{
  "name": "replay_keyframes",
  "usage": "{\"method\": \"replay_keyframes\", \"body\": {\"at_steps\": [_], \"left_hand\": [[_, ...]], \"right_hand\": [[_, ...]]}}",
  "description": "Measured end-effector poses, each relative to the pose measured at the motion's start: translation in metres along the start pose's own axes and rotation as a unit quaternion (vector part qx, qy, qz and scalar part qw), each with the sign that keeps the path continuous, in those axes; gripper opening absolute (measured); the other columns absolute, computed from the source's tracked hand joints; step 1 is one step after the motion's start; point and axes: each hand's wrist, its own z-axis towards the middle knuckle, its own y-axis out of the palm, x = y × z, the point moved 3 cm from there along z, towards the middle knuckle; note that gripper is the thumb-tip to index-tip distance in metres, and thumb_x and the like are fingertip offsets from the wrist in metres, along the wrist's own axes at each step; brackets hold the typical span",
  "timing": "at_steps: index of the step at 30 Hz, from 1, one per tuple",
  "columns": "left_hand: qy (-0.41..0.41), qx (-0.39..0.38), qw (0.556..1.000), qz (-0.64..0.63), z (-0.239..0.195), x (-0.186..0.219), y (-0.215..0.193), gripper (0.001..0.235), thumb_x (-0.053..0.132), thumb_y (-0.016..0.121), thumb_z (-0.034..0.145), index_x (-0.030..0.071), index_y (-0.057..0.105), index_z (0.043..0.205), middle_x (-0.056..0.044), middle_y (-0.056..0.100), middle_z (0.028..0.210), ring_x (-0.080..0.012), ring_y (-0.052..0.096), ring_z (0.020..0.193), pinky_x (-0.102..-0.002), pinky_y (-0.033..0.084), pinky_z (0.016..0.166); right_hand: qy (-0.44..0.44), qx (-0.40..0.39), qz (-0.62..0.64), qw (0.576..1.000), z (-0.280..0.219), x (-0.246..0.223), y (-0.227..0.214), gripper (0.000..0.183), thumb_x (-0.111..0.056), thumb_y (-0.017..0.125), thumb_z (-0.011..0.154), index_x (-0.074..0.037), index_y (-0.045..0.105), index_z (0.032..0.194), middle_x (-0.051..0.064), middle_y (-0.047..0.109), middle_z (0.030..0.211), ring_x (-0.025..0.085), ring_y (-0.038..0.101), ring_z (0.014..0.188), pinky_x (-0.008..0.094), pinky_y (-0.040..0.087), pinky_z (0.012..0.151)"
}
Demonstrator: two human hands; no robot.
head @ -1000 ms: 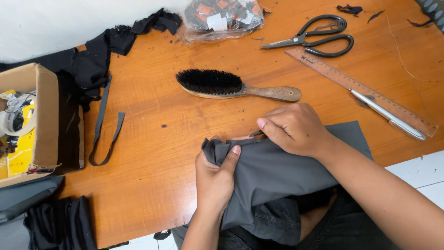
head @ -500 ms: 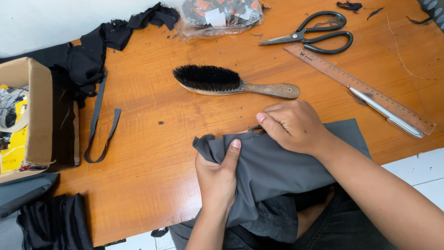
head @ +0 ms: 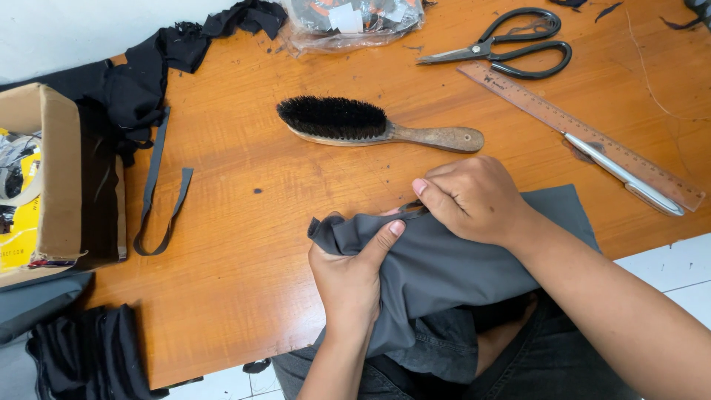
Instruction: Using thread snips to make small notches along the edge of a grey fabric piece on a workbench.
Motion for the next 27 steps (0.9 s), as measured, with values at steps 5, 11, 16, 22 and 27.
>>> {"method": "replay_keyframes", "body": {"at_steps": [5, 11, 16, 22, 27], "left_hand": [[0.01, 0.008, 1.0, 0.008, 0.0007, -0.0024, -0.0023, 0.014, -0.001, 0.074, 0.054, -0.001, 0.066, 0.066, -0.01, 0.068, 0.072, -0.0171, 0.065, 0.071, -0.027, 0.055, 0.071], [0.02, -0.012, 1.0, 0.02, -0.0003, -0.0009, -0.001, 0.014, 0.0, 0.073, 0.056, -0.002, 0.069, 0.069, -0.011, 0.069, 0.073, -0.0185, 0.067, 0.074, -0.027, 0.055, 0.074], [0.014, 0.006, 0.999, 0.029, -0.0001, -0.0034, -0.002, 0.01, -0.001, 0.074, 0.056, -0.001, 0.066, 0.061, -0.012, 0.07, 0.071, -0.016, 0.067, 0.069, -0.024, 0.054, 0.07], [0.012, 0.001, 0.999, 0.033, -0.0013, -0.0017, -0.0002, 0.009, -0.002, 0.073, 0.057, -0.002, 0.066, 0.062, -0.014, 0.07, 0.072, -0.0168, 0.068, 0.07, -0.025, 0.055, 0.073], [0.037, -0.011, 0.997, 0.061, -0.0017, 0.0004, -0.0004, 0.012, 0.0, 0.073, 0.058, -0.001, 0.07, 0.069, -0.008, 0.069, 0.07, -0.016, 0.067, 0.072, -0.024, 0.055, 0.075]], "right_hand": [[-0.01, 0.0, 0.009, 1.0, -0.0001, -0.0008, -0.0004, 0.04, -0.016, 0.038, 0.087, -0.01, 0.029, 0.049, 0.0, 0.032, 0.041, 0.016, 0.035, 0.037, 0.033, 0.018, 0.038], [-0.006, -0.008, 0.013, 1.0, 0.0, -0.0014, 0.0001, 0.04, -0.016, 0.038, 0.087, -0.01, 0.03, 0.048, 0.0, 0.034, 0.041, 0.017, 0.037, 0.037, 0.033, 0.019, 0.038], [-0.013, -0.004, 0.009, 1.0, 0.0001, -0.0027, -0.0001, 0.04, -0.016, 0.038, 0.087, -0.01, 0.028, 0.048, -0.001, 0.031, 0.041, 0.016, 0.034, 0.036, 0.033, 0.017, 0.037], [-0.031, 0.001, 0.006, 1.0, -0.0004, -0.0034, 0.0, 0.039, -0.016, 0.037, 0.087, -0.01, 0.03, 0.049, -0.001, 0.032, 0.041, 0.017, 0.037, 0.036, 0.033, 0.018, 0.037], [-0.023, -0.003, 0.005, 1.0, -0.0005, -0.0028, 0.0007, 0.04, -0.017, 0.038, 0.087, -0.01, 0.028, 0.049, 0.0, 0.032, 0.04, 0.017, 0.037, 0.036, 0.034, 0.018, 0.038]]}}
